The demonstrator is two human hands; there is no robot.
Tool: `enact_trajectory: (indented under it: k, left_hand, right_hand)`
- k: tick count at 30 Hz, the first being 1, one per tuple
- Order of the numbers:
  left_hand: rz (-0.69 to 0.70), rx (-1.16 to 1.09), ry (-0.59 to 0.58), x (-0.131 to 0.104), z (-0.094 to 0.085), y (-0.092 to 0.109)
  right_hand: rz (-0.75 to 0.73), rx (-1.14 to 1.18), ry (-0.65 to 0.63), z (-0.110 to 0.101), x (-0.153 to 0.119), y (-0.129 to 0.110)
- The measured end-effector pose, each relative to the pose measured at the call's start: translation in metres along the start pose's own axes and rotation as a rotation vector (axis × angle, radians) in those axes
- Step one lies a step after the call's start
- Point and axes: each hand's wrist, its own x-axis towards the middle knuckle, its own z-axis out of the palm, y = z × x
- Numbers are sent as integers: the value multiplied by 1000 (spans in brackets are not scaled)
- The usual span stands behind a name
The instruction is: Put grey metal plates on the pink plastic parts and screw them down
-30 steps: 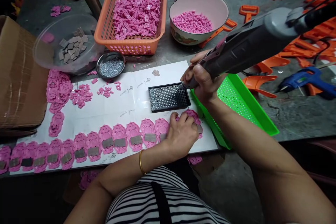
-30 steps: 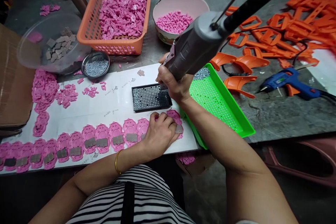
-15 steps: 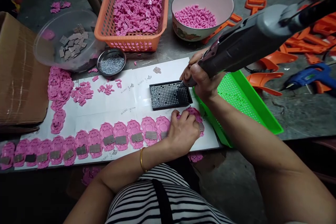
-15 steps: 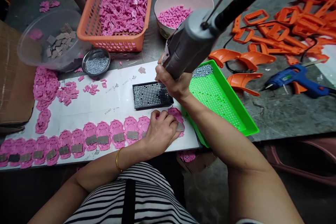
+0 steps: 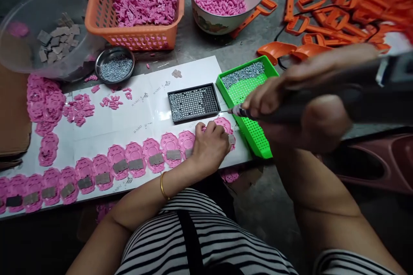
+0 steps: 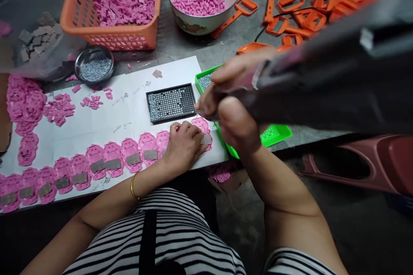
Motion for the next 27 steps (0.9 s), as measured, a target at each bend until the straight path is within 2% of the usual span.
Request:
enact_trajectory:
  k: [3,9,17,27]
  left_hand:
    - [5,-32,5,-1,-2,0]
    - [-3,-22,49,-1,1,2]
    - [-11,-12,102,-1,3,3]
    - [-14,-8,81,-2,1,4]
  right_hand:
    - [-88,96,47,-20,-24,-8]
    - [-87,81,75,-43,-48,3]
    - [-62,67,133,-36,-53,1]
    - [-50,86,84,-33,-54,8]
